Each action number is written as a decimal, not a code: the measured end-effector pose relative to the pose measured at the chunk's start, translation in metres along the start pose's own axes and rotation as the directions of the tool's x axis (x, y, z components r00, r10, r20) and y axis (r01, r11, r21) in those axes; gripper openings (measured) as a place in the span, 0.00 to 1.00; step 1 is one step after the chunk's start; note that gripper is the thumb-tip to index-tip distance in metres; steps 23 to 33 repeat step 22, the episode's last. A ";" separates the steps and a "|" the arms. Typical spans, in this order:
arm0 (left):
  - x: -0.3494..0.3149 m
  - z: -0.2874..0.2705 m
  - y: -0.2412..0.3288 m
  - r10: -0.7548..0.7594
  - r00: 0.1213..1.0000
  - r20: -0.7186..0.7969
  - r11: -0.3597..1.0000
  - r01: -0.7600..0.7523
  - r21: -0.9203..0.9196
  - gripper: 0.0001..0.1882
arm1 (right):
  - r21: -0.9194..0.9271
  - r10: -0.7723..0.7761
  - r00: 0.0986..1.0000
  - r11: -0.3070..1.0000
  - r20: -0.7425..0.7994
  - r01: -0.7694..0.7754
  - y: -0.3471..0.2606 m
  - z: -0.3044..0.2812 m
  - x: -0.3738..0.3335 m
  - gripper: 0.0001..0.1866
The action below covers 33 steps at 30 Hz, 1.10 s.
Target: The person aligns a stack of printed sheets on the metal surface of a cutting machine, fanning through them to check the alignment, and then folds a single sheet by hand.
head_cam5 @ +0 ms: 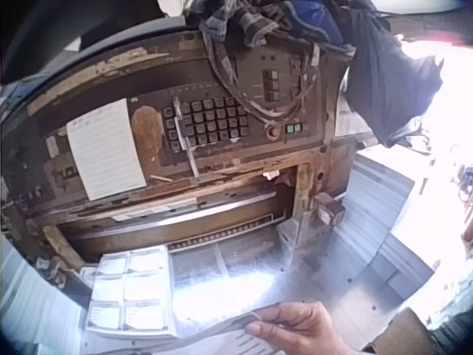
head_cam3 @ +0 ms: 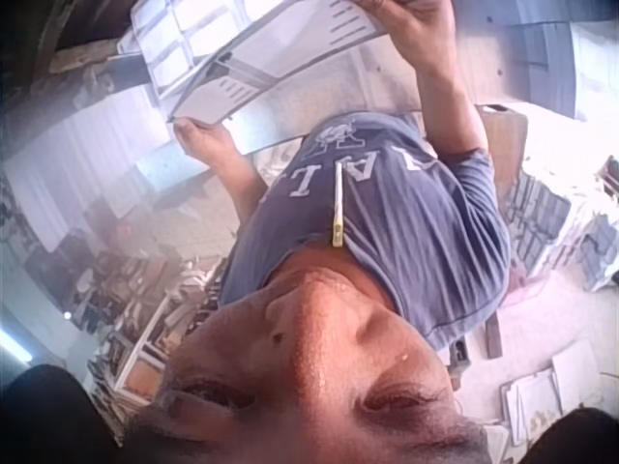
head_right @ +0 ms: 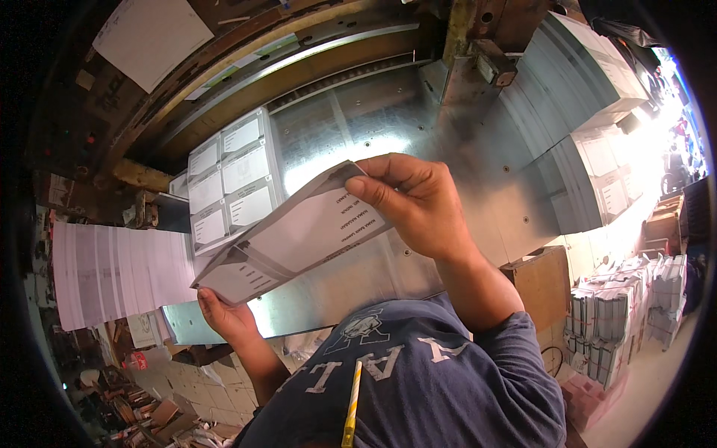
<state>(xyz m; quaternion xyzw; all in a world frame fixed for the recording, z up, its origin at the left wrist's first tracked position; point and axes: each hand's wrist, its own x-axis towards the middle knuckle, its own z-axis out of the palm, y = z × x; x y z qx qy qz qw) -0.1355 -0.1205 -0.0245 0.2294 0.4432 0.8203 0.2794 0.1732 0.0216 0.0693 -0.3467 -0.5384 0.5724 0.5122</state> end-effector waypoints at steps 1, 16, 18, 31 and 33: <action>0.000 0.001 0.000 0.003 1.000 -0.002 1.000 -0.003 0.000 0.16 | 0.014 -0.005 1.000 1.000 0.000 0.005 0.000 0.000 0.000 0.09; 0.004 -0.015 -0.005 0.021 0.995 0.102 0.999 -0.017 -0.040 0.20 | 0.023 -0.062 0.997 0.998 -0.040 0.063 -0.001 0.003 -0.001 0.07; 0.003 -0.015 -0.005 0.021 0.994 0.105 0.999 -0.017 -0.037 0.20 | 0.035 -0.066 0.997 0.997 -0.042 0.067 -0.002 0.003 -0.001 0.07; 0.003 -0.014 -0.004 0.025 0.993 0.115 0.999 -0.021 -0.032 0.20 | 0.035 -0.074 0.996 0.997 -0.040 0.076 -0.002 0.002 -0.002 0.07; 0.003 -0.014 -0.004 0.025 0.993 0.115 0.999 -0.021 -0.032 0.20 | 0.035 -0.074 0.996 0.997 -0.040 0.076 -0.002 0.002 -0.002 0.07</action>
